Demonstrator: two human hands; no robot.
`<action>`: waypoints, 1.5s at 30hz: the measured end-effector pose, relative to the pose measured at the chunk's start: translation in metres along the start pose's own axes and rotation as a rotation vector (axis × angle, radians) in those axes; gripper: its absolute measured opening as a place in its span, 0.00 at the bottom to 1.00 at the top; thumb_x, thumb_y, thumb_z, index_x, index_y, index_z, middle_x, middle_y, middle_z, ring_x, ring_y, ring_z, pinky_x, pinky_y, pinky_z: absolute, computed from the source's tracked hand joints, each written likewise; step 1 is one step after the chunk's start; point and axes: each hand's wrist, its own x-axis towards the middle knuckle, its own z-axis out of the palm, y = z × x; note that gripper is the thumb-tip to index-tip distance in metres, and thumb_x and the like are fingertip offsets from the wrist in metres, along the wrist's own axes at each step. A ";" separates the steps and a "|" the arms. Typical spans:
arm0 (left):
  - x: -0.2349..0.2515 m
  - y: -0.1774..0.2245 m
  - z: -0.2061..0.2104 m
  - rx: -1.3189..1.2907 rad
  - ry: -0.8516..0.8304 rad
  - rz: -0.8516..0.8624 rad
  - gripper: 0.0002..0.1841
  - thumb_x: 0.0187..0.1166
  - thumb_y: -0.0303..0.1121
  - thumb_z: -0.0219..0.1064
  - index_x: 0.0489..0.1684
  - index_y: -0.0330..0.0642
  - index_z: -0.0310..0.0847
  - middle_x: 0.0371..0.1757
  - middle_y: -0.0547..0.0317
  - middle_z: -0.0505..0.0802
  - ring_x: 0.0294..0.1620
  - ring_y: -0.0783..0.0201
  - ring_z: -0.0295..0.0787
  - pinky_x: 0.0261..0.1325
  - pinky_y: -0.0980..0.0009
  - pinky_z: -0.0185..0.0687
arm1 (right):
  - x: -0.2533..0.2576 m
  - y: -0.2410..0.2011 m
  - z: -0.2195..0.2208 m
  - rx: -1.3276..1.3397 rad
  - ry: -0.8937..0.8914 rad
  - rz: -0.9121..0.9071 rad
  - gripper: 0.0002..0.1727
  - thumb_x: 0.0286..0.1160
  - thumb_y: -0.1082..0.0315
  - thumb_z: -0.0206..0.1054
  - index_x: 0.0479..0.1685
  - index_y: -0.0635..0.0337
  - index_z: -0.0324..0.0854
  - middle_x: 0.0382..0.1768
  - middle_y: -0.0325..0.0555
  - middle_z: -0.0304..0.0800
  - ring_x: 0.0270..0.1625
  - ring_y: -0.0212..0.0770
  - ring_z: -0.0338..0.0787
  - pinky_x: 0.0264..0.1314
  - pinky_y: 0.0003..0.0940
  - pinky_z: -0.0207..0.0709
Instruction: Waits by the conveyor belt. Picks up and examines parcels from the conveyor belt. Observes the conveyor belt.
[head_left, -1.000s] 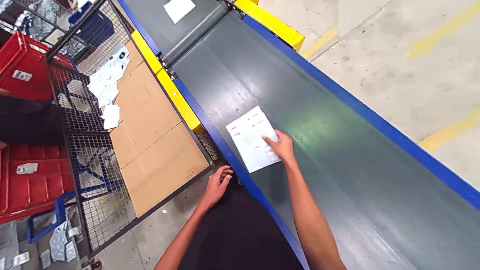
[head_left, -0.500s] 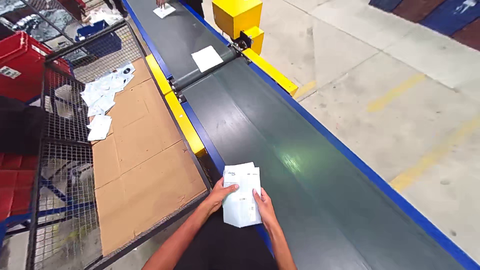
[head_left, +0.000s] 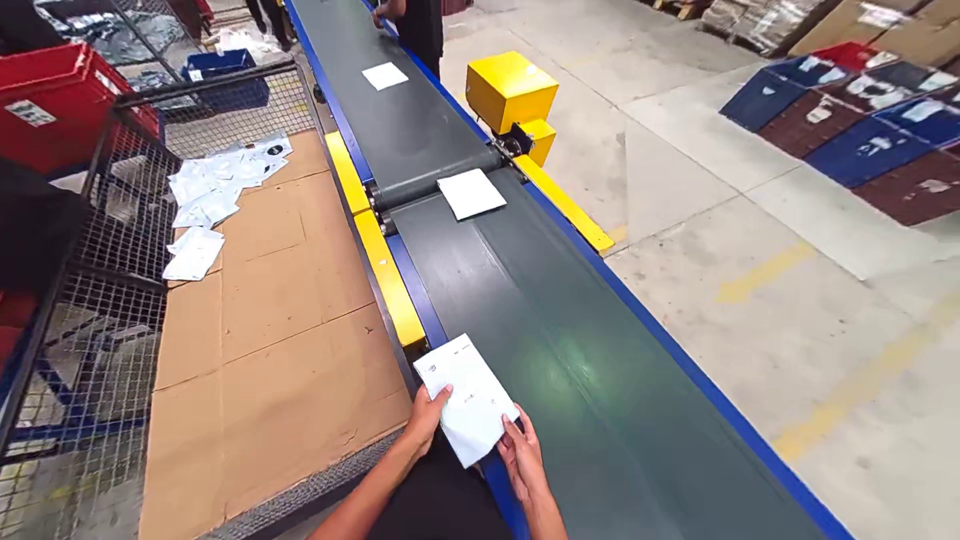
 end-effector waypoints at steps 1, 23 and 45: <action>0.003 0.000 0.000 0.022 -0.046 -0.026 0.24 0.86 0.29 0.65 0.77 0.27 0.67 0.60 0.41 0.92 0.58 0.56 0.93 0.66 0.58 0.89 | 0.000 0.001 0.003 -0.003 0.058 -0.016 0.32 0.83 0.74 0.63 0.86 0.56 0.60 0.54 0.58 0.89 0.41 0.44 0.93 0.44 0.39 0.89; 0.132 0.047 0.123 1.096 -0.468 0.248 0.25 0.77 0.43 0.75 0.62 0.28 0.84 0.64 0.32 0.86 0.68 0.41 0.84 0.76 0.45 0.78 | 0.056 -0.106 -0.061 -0.345 0.238 -0.200 0.30 0.86 0.66 0.63 0.84 0.60 0.58 0.62 0.58 0.86 0.52 0.45 0.91 0.49 0.44 0.88; 0.177 0.033 0.260 1.171 -0.437 0.204 0.39 0.75 0.47 0.76 0.80 0.30 0.66 0.76 0.26 0.76 0.70 0.34 0.83 0.70 0.40 0.81 | 0.102 -0.163 -0.103 -0.475 0.601 -0.277 0.40 0.74 0.66 0.76 0.83 0.69 0.59 0.60 0.71 0.84 0.57 0.57 0.88 0.61 0.55 0.81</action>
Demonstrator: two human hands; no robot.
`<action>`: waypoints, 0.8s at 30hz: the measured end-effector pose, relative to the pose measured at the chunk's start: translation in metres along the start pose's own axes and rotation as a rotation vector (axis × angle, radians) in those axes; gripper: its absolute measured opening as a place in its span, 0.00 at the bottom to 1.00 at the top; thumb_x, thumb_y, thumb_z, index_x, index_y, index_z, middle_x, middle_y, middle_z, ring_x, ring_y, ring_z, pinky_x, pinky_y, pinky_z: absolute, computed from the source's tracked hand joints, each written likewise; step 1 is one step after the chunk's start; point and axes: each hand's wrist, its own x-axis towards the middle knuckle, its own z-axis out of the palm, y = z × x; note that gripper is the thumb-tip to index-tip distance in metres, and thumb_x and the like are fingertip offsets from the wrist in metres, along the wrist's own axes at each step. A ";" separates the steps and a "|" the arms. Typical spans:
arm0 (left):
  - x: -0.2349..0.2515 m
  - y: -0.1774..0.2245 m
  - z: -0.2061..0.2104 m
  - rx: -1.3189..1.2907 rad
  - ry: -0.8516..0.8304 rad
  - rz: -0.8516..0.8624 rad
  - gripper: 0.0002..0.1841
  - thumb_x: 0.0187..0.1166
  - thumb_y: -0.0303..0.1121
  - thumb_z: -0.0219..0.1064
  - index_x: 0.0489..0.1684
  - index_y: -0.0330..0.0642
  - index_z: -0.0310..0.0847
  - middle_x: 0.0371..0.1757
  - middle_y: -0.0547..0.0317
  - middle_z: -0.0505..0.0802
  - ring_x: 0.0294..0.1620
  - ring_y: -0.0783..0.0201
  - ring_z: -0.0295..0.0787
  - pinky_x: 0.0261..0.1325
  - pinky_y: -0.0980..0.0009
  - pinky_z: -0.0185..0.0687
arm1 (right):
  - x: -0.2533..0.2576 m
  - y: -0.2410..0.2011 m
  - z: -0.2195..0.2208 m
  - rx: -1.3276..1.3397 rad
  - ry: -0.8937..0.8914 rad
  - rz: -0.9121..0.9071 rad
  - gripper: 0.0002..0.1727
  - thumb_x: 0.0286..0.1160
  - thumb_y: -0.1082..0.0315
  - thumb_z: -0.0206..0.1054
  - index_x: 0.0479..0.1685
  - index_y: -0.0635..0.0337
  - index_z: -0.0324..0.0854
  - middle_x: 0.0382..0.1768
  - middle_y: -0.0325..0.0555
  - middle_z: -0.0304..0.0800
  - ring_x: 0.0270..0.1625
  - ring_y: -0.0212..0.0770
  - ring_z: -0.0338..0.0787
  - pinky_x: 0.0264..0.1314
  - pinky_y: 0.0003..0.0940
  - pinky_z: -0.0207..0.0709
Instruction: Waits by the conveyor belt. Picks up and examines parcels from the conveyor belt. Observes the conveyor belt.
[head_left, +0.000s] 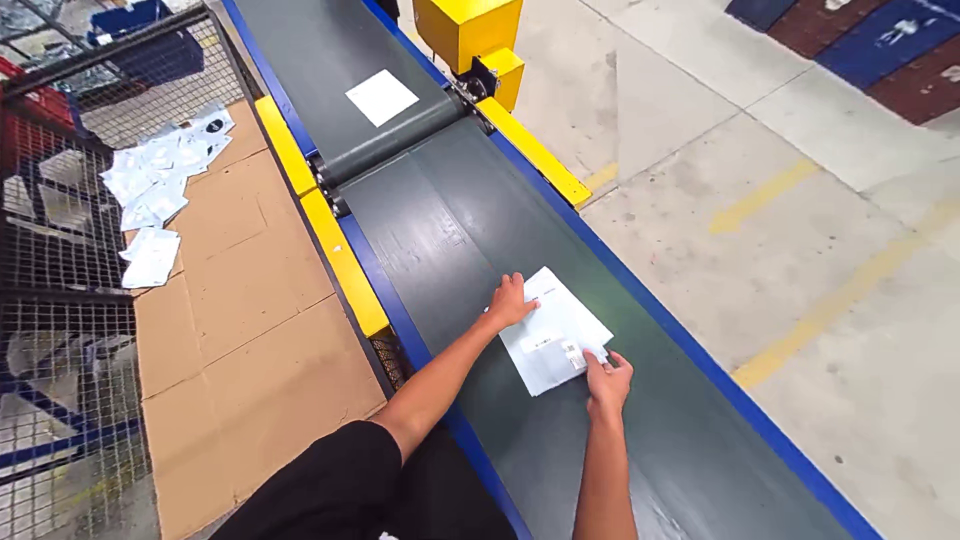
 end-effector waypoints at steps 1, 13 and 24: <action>-0.005 -0.004 0.004 -0.015 -0.034 0.020 0.39 0.75 0.45 0.77 0.80 0.30 0.67 0.73 0.26 0.79 0.71 0.34 0.82 0.72 0.40 0.80 | -0.004 0.008 -0.009 0.027 -0.012 0.002 0.39 0.75 0.67 0.75 0.82 0.70 0.60 0.63 0.71 0.83 0.59 0.56 0.87 0.63 0.53 0.80; -0.163 -0.117 -0.007 -0.008 -0.443 0.133 0.27 0.87 0.49 0.63 0.57 0.24 0.79 0.48 0.31 0.90 0.54 0.39 0.90 0.64 0.42 0.81 | -0.163 0.122 -0.030 0.489 -0.346 0.229 0.34 0.80 0.78 0.60 0.85 0.58 0.52 0.57 0.46 0.87 0.48 0.32 0.94 0.49 0.31 0.92; 0.016 -0.128 -0.181 0.097 0.571 -0.018 0.31 0.83 0.42 0.67 0.80 0.29 0.70 0.74 0.33 0.83 0.75 0.39 0.81 0.79 0.44 0.74 | -0.147 0.104 -0.023 0.615 -0.370 0.268 0.19 0.82 0.80 0.54 0.70 0.60 0.69 0.49 0.41 0.94 0.47 0.32 0.96 0.52 0.32 0.92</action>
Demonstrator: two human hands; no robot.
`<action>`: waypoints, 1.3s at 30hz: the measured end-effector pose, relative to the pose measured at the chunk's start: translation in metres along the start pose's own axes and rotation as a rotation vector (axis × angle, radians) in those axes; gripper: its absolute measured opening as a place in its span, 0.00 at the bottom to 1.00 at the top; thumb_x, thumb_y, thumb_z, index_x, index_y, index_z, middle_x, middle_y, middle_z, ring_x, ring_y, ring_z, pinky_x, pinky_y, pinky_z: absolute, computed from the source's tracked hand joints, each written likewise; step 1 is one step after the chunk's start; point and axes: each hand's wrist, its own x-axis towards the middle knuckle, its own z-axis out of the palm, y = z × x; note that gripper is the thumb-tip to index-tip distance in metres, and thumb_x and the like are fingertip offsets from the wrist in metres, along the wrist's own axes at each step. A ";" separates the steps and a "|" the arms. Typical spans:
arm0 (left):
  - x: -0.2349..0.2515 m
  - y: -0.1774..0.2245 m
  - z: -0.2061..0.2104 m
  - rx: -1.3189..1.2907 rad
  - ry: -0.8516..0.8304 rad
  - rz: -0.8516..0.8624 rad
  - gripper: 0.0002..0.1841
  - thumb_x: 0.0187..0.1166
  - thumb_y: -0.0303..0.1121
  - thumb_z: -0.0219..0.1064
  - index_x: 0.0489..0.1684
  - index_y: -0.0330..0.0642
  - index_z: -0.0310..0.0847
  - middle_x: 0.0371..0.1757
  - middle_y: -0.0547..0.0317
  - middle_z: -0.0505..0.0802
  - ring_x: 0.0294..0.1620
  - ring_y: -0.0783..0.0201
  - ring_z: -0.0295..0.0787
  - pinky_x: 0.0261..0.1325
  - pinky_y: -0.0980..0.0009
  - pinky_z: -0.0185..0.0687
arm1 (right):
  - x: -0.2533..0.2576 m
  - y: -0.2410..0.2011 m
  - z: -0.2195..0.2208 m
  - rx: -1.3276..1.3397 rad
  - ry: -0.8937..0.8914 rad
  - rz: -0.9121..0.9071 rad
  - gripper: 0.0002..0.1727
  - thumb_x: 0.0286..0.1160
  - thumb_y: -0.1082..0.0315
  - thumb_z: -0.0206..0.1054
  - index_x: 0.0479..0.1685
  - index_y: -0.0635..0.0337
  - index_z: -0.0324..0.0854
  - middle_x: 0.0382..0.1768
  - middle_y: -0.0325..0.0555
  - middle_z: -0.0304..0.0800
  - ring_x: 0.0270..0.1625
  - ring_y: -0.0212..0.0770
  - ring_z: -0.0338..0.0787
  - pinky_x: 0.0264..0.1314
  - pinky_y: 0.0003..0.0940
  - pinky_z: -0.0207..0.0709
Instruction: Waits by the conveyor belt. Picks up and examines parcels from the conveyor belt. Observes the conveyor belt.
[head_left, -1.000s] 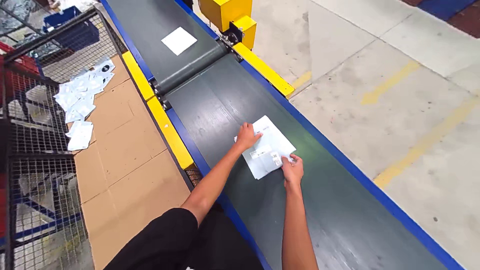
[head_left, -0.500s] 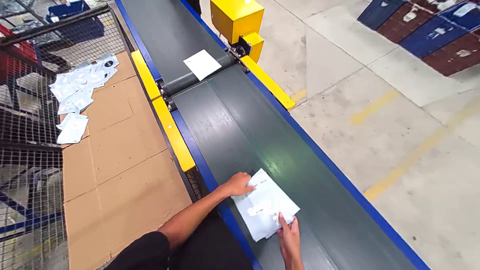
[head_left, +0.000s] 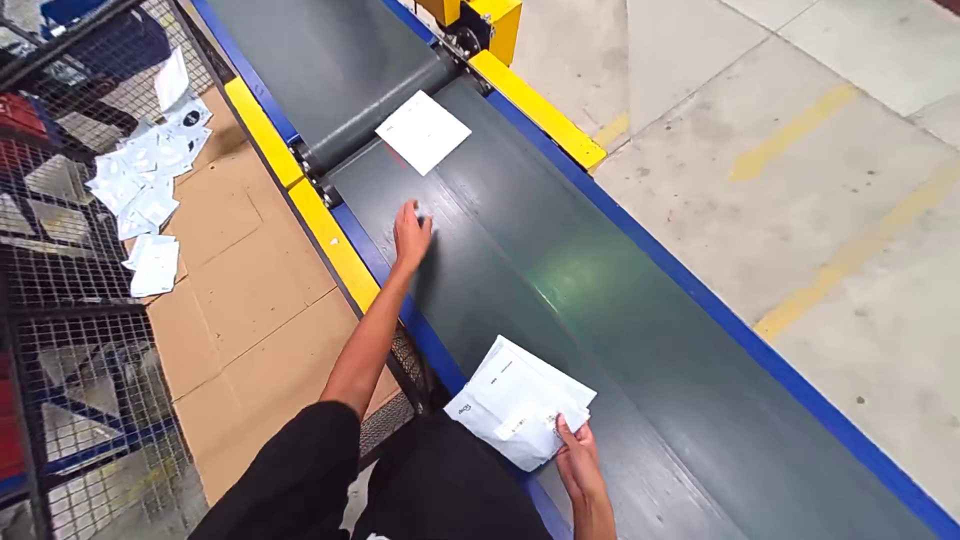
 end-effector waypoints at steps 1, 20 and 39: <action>0.026 -0.004 0.003 0.048 0.042 0.014 0.35 0.81 0.44 0.70 0.82 0.29 0.68 0.78 0.32 0.79 0.80 0.37 0.75 0.83 0.42 0.68 | 0.002 -0.005 0.000 0.023 -0.006 -0.010 0.19 0.82 0.78 0.54 0.70 0.58 0.68 0.49 0.40 0.94 0.47 0.32 0.96 0.53 0.32 0.92; -0.144 0.052 0.073 0.035 -0.299 0.273 0.27 0.87 0.44 0.60 0.73 0.29 0.78 0.76 0.33 0.82 0.80 0.37 0.74 0.85 0.44 0.66 | 0.081 -0.092 0.007 -0.142 0.146 -0.180 0.25 0.86 0.71 0.61 0.80 0.64 0.63 0.59 0.48 0.88 0.56 0.37 0.92 0.61 0.38 0.89; -0.333 0.121 0.132 -0.344 -0.953 -0.032 0.23 0.90 0.38 0.60 0.78 0.36 0.66 0.62 0.54 0.88 0.56 0.71 0.89 0.63 0.67 0.87 | -0.043 -0.049 -0.113 -0.411 0.218 -0.286 0.43 0.61 0.65 0.85 0.78 0.71 0.71 0.66 0.69 0.85 0.70 0.61 0.84 0.76 0.59 0.73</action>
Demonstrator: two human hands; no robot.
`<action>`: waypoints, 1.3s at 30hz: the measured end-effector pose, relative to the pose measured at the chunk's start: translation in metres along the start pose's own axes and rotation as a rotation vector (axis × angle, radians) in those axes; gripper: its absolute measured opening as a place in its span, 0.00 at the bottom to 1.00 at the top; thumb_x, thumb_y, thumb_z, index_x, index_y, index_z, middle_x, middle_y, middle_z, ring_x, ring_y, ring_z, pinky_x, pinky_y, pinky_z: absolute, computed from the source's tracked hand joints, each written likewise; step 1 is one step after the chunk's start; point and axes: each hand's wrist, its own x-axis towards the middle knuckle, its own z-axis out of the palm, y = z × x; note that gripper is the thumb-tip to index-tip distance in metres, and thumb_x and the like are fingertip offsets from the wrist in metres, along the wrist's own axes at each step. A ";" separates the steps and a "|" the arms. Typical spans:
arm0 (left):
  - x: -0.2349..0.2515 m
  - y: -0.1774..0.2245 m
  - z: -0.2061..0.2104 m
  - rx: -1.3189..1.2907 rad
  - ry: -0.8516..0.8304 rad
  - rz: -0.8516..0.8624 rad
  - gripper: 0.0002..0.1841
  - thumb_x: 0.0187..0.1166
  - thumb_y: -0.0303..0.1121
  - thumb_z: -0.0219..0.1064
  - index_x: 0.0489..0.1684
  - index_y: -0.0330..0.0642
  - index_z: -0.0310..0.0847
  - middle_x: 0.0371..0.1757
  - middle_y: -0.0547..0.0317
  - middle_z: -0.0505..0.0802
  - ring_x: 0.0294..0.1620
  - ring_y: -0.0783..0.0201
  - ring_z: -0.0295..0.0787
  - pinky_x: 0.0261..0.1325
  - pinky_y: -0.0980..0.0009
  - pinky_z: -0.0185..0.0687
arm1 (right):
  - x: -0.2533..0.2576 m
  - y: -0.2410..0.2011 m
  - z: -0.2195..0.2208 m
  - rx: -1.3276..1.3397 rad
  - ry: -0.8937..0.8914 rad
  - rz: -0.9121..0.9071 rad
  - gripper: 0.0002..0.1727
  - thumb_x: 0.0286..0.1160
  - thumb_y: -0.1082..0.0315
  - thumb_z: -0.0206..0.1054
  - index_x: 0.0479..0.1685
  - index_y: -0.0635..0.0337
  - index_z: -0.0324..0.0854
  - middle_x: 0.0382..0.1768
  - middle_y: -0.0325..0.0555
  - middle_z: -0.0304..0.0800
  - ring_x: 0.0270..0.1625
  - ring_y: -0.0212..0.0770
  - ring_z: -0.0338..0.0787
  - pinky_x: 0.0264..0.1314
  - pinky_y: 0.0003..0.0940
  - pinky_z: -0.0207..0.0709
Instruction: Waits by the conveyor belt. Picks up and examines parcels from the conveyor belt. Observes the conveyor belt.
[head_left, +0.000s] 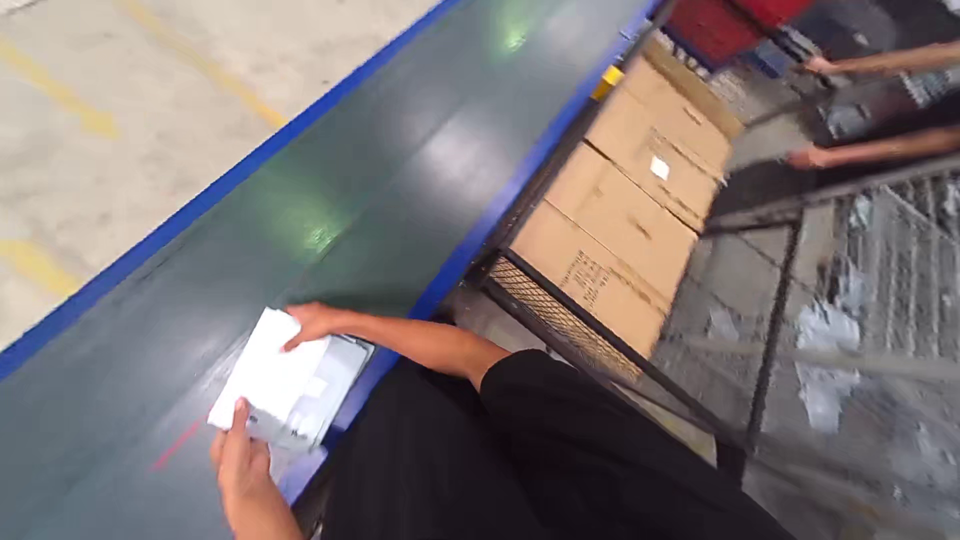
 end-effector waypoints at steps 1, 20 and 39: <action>-0.009 0.003 0.017 0.040 -0.063 -0.004 0.23 0.91 0.38 0.57 0.79 0.36 0.64 0.61 0.56 0.87 0.55 0.74 0.88 0.62 0.69 0.87 | -0.025 0.015 -0.017 0.127 -0.030 -0.065 0.42 0.63 0.69 0.83 0.80 0.72 0.68 0.70 0.68 0.82 0.73 0.58 0.83 0.80 0.56 0.72; -0.101 0.000 0.401 0.574 -0.706 0.037 0.24 0.94 0.40 0.41 0.83 0.38 0.60 0.64 0.53 0.90 0.53 0.61 0.94 0.55 0.63 0.92 | -0.568 0.391 -0.671 1.138 1.875 -0.203 0.44 0.88 0.36 0.49 0.93 0.54 0.43 0.78 0.63 0.74 0.67 0.55 0.88 0.63 0.47 0.89; -0.141 -0.072 0.352 0.652 -0.610 0.085 0.20 0.91 0.32 0.51 0.75 0.27 0.71 0.62 0.40 0.91 0.55 0.54 0.94 0.59 0.56 0.90 | -0.302 0.277 -0.280 0.313 1.303 0.094 0.15 0.82 0.67 0.63 0.59 0.64 0.84 0.44 0.50 0.93 0.43 0.40 0.93 0.50 0.41 0.89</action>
